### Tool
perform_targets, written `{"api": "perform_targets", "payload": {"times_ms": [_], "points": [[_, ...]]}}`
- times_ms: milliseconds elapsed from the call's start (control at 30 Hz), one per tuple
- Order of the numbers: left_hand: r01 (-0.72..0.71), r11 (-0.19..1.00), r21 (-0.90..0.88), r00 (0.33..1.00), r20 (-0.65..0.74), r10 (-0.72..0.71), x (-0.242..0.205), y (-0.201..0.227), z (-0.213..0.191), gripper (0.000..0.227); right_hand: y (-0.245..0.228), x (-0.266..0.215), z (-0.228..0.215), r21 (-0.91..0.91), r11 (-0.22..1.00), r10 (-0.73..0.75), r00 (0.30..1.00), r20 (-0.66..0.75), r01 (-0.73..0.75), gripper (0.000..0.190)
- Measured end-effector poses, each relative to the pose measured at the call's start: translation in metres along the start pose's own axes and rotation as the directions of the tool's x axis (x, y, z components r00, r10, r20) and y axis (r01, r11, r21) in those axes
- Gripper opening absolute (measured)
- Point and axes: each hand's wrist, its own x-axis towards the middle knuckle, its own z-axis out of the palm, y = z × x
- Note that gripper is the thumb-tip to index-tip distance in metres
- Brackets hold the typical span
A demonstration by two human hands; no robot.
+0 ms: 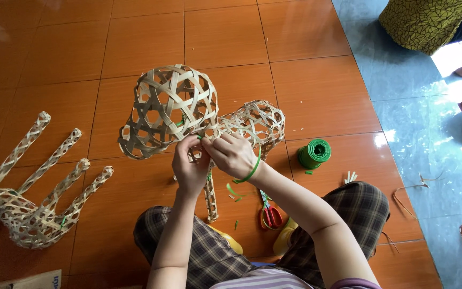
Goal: Decorate a woven bamboo animal structure by tying green ribbons and cutting the excess with scissors
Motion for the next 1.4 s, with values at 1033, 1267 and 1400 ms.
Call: {"api": "perform_targets", "payload": {"times_ms": [1033,1267,1400], "points": [[-0.244,0.899,0.363,0.969,0.136,0.208,-0.009,-0.019,-0.008,0.020,0.019,-0.006,0.022,0.027,0.990,0.141,0.990,0.011,-0.142,0.011],[0.049,0.962,0.268,0.984,0.151,-0.092,-0.029,-0.043,0.002,0.031,-0.068,-0.069,0.020,0.178,0.722,0.613,0.737,0.286,-0.669,0.009],[-0.053,0.881,0.471,0.995,0.100,0.007,-0.011,-0.012,0.001,0.032,-0.123,-0.100,0.026,0.352,0.510,0.619,0.619,0.483,-0.785,0.015]]}}
